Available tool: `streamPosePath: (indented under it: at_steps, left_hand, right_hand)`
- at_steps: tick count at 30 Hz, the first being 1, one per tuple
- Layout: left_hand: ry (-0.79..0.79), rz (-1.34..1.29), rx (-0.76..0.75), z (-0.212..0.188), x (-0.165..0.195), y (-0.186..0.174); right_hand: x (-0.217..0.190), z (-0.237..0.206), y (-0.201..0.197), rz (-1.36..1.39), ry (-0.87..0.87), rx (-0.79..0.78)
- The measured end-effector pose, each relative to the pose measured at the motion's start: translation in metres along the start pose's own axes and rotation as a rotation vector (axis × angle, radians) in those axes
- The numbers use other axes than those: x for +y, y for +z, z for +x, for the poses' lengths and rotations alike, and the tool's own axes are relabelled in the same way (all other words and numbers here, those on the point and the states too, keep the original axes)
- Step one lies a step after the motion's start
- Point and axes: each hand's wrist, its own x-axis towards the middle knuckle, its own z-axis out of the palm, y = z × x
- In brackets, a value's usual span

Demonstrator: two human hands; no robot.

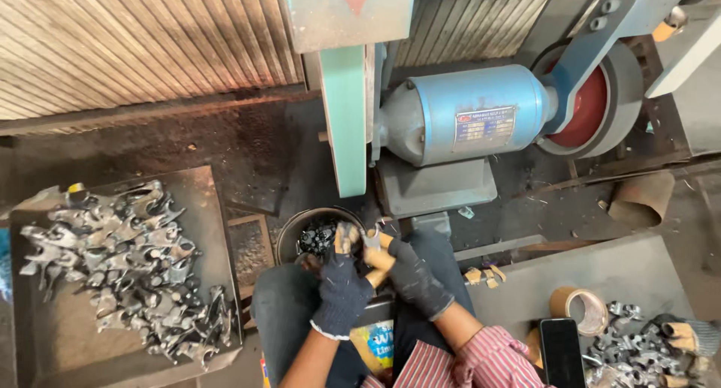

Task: The person sits at a belt sander and grinds cast metal parts, holding each piece against the moving abrasive belt with both hands until sparks fly, then places the finished piece into a tray of completed parts and picks up the next raw piece from a bucket.

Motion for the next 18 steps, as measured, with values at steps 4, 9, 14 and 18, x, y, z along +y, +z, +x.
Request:
streamPosePath:
  at_steps: [4, 9, 14, 18]
  left_hand:
    - [0.124, -0.146, -0.058, -0.004, 0.023, -0.004]
    - [0.019, -0.045, -0.288, 0.029, 0.000, -0.017]
    - [-0.534, -1.044, -0.104, 0.076, -0.068, 0.014]
    - [-0.597, -1.096, -0.117, 0.095, -0.104, 0.029]
  right_hand:
    - [0.018, -0.012, -0.023, 0.395, 0.142, -0.338]
    - [0.015, 0.027, -0.047, 0.448, 0.150, -0.365]
    - [0.036, 0.076, -0.021, 0.054, -0.259, -0.053]
    - [0.045, 0.100, -0.013, 0.083, -0.144, 0.024]
